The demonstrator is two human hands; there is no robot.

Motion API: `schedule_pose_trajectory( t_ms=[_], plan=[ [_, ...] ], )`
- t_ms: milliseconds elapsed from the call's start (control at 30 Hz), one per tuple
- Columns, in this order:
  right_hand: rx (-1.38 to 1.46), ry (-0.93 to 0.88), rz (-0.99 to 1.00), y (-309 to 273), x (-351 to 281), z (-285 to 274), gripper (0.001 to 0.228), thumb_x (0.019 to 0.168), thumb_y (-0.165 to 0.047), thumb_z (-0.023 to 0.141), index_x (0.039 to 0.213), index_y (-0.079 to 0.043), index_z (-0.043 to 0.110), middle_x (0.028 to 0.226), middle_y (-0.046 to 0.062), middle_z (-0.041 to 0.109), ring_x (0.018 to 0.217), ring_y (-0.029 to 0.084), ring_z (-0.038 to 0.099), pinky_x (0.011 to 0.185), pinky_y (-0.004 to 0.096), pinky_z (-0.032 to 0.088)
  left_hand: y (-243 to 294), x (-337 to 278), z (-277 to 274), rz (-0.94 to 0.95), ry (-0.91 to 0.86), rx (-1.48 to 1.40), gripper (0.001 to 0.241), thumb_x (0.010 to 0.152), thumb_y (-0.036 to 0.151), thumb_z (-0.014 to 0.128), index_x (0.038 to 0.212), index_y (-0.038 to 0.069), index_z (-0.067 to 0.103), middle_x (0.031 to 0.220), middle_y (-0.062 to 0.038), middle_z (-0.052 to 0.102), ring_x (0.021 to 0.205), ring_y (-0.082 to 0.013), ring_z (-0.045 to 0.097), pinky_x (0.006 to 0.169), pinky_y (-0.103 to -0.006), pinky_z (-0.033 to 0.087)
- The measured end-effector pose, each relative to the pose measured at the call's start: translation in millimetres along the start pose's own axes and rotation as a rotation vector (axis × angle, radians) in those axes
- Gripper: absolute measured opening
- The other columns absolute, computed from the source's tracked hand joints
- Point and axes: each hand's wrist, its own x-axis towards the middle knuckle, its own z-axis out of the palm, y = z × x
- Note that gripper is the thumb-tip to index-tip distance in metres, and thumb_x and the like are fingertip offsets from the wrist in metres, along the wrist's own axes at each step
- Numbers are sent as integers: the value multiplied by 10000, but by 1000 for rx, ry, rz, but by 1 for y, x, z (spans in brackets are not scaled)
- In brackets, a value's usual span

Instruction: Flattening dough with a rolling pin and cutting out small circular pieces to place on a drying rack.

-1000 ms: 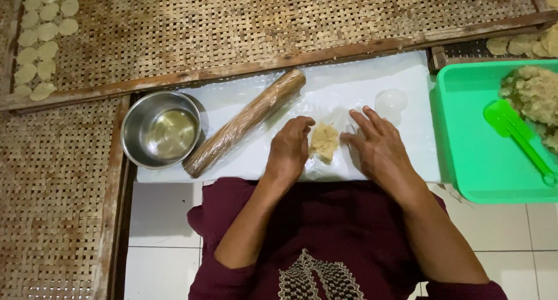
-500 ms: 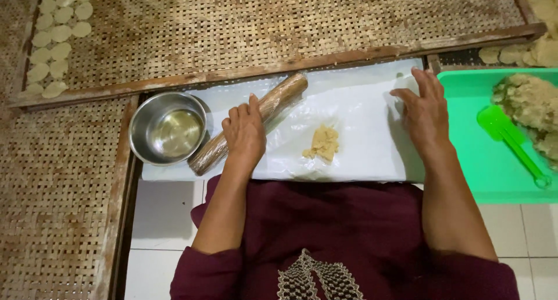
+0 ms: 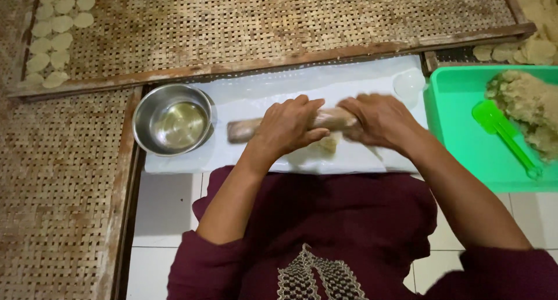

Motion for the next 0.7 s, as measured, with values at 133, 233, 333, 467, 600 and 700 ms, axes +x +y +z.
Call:
schedule_pose_trajectory(
  t_ms=[133, 233, 333, 467, 600, 700],
  plan=[
    [287, -193, 190, 8, -27, 42, 656, 780, -463, 781, 1355, -227, 575, 1176, 90, 680, 1086, 329, 656, 885, 478, 541, -33, 2, 41, -20, -89, 173, 425, 973, 517, 662, 1251, 195, 667, 1082, -89, 652, 1044, -312, 656, 863, -485, 529],
    [226, -163, 221, 0, -34, 58, 655, 782, -534, 755, 1338, -237, 582, 1308, 80, 625, 1163, 315, 626, 917, 471, 534, -34, 0, 61, -174, -241, 197, 544, 1061, 531, 530, 1461, 162, 531, 1374, -102, 577, 1269, -305, 562, 980, -506, 508],
    [234, 115, 135, 0, -30, 69, 591, 909, -497, 652, 1436, -252, 550, 1511, 108, 523, 1331, 341, 535, 986, 506, 472, -45, 3, 79, -19, 76, 376, 698, 966, 540, 579, 1565, 242, 378, 1657, -137, 282, 1534, -330, 230, 1141, -706, 281],
    [112, 181, 148, 23, -5, 85, 589, 998, -470, 572, 1546, -270, 489, 1616, 139, 422, 1505, 379, 376, 1180, 578, 344, -47, 35, 64, -88, -6, 375, 771, 1003, 517, 556, 1651, 328, 183, 1726, -104, -16, 1597, -339, -36, 1182, -796, 29],
    [151, 141, 192, 40, 14, 90, 576, 1039, -479, 513, 1582, -294, 459, 1683, 156, 303, 1569, 414, 208, 1205, 709, 183, -73, 51, 80, -101, 33, 351, 805, 1009, 497, 578, 1654, 356, 117, 1710, -94, -112, 1580, -324, -125, 1146, -830, -95],
    [161, 128, 201, 55, 38, 84, 564, 1083, -487, 447, 1614, -297, 429, 1735, 158, 190, 1602, 417, 79, 1219, 741, 82, -89, 70, 82, -63, 193, 364, 852, 1028, 455, 617, 1677, 354, 74, 1726, -72, -161, 1603, -307, -151, 1181, -821, -112]
  ],
)
